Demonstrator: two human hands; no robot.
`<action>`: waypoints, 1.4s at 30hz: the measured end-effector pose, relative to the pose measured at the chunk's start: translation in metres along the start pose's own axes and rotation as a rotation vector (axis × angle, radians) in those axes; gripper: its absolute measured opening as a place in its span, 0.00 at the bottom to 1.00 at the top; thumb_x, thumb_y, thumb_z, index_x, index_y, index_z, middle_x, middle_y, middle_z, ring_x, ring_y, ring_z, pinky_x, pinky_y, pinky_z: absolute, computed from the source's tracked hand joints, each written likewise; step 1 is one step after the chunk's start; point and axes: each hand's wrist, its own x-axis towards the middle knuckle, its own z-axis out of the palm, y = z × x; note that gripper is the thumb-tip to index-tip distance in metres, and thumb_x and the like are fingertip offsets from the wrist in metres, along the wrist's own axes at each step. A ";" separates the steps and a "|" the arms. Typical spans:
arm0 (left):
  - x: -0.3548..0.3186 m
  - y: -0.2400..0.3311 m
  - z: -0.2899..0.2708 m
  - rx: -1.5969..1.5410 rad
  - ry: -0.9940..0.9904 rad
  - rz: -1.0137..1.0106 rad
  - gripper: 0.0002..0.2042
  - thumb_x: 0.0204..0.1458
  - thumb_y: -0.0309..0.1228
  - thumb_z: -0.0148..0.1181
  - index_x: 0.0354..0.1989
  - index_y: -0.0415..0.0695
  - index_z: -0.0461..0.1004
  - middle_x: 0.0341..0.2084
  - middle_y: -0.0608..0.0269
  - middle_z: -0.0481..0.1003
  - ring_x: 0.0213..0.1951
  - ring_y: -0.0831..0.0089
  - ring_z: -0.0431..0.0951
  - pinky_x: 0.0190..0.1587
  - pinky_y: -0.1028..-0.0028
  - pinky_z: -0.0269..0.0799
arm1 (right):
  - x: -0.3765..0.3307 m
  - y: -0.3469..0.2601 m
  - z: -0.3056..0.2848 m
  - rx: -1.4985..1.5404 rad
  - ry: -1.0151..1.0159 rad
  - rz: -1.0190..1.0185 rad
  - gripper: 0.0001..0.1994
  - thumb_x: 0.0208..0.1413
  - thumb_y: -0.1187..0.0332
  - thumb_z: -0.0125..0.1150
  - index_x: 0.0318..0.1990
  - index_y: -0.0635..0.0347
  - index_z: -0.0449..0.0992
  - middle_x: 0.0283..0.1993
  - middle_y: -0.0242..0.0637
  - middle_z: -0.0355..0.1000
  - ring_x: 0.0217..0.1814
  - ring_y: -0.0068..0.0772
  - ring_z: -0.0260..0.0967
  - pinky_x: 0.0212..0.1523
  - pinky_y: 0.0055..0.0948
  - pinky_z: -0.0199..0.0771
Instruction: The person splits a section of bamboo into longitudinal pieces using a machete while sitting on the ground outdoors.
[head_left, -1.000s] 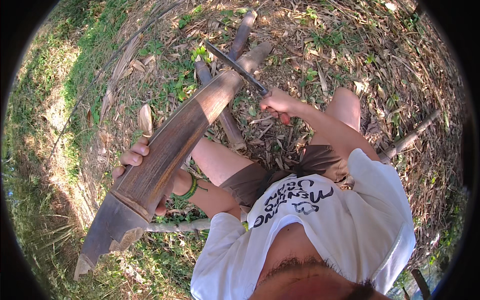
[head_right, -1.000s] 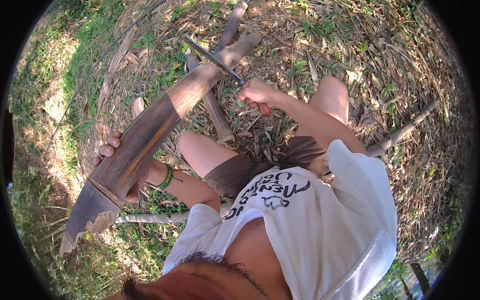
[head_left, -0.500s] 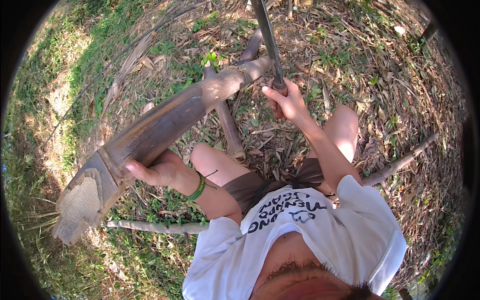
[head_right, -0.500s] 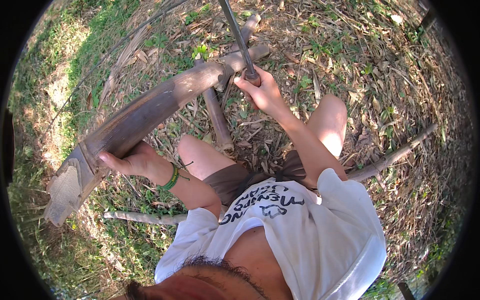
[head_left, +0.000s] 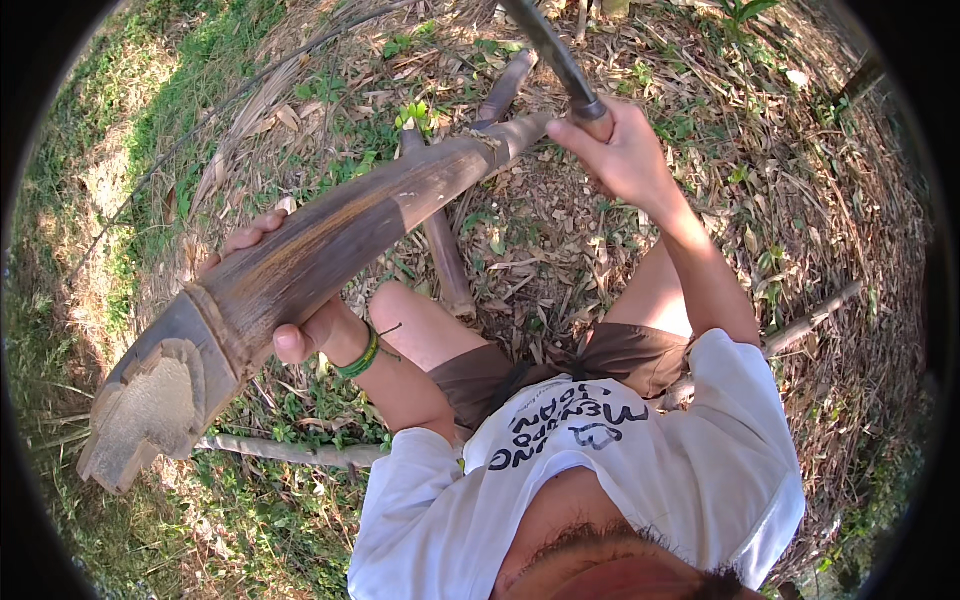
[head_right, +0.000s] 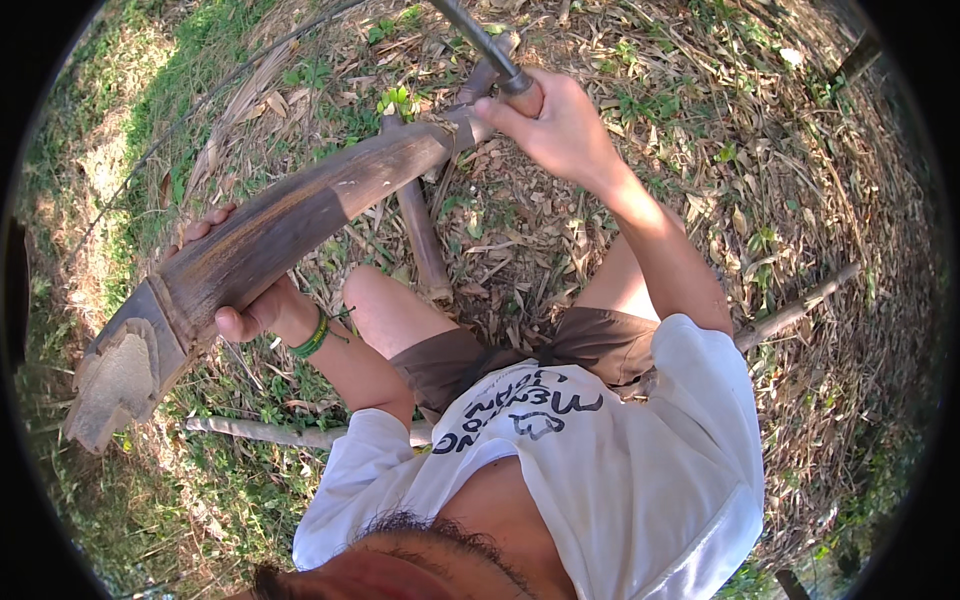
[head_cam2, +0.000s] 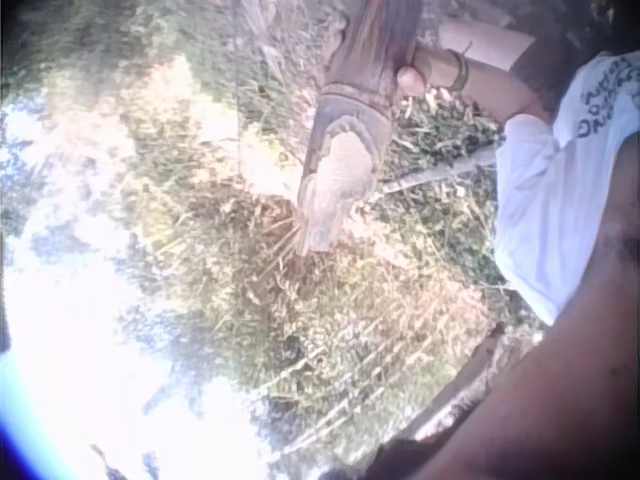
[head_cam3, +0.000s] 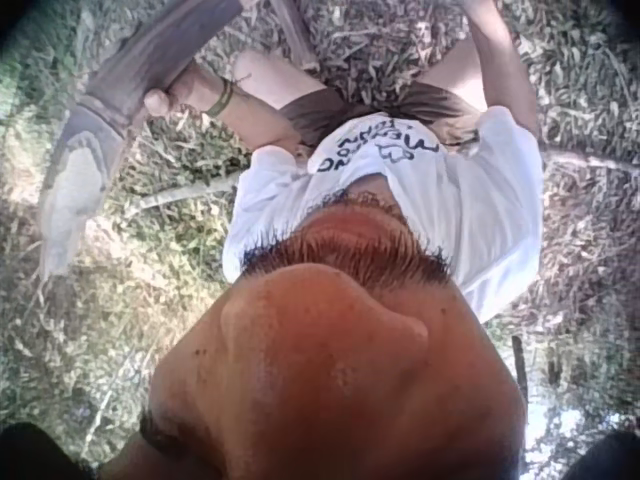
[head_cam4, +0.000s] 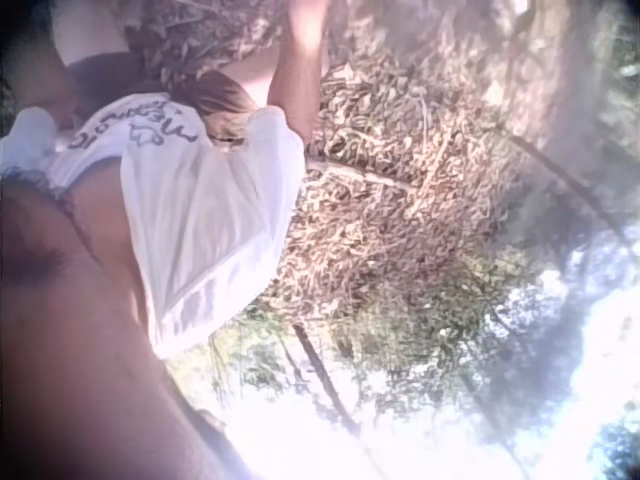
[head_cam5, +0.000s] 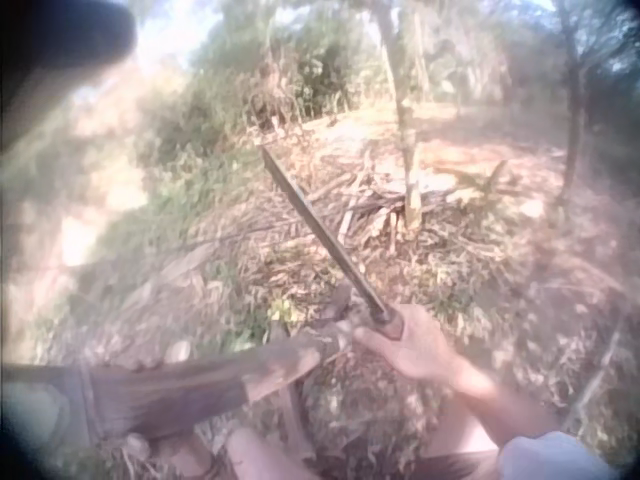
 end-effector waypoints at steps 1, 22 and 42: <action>-0.001 0.000 -0.002 -0.015 -0.003 0.011 0.43 0.42 0.53 0.69 0.64 0.42 0.59 0.50 0.45 0.73 0.52 0.46 0.75 0.60 0.46 0.70 | 0.010 -0.035 -0.016 0.052 0.093 -0.205 0.12 0.61 0.63 0.65 0.31 0.59 0.71 0.14 0.23 0.59 0.12 0.15 0.55 0.15 0.22 0.53; -0.011 -0.005 0.012 0.029 0.040 0.052 0.49 0.42 0.62 0.69 0.64 0.39 0.56 0.47 0.39 0.71 0.48 0.46 0.76 0.54 0.50 0.74 | -0.006 0.048 0.045 -0.061 -0.095 0.260 0.15 0.53 0.65 0.65 0.21 0.61 0.69 0.15 0.29 0.63 0.15 0.22 0.60 0.19 0.30 0.59; -0.018 0.004 0.010 0.066 -0.013 0.077 0.48 0.42 0.58 0.69 0.64 0.39 0.56 0.46 0.44 0.69 0.50 0.50 0.72 0.54 0.51 0.73 | -0.044 0.165 0.108 0.039 -0.158 0.521 0.10 0.44 0.70 0.64 0.21 0.65 0.70 0.17 0.39 0.69 0.19 0.34 0.63 0.26 0.39 0.64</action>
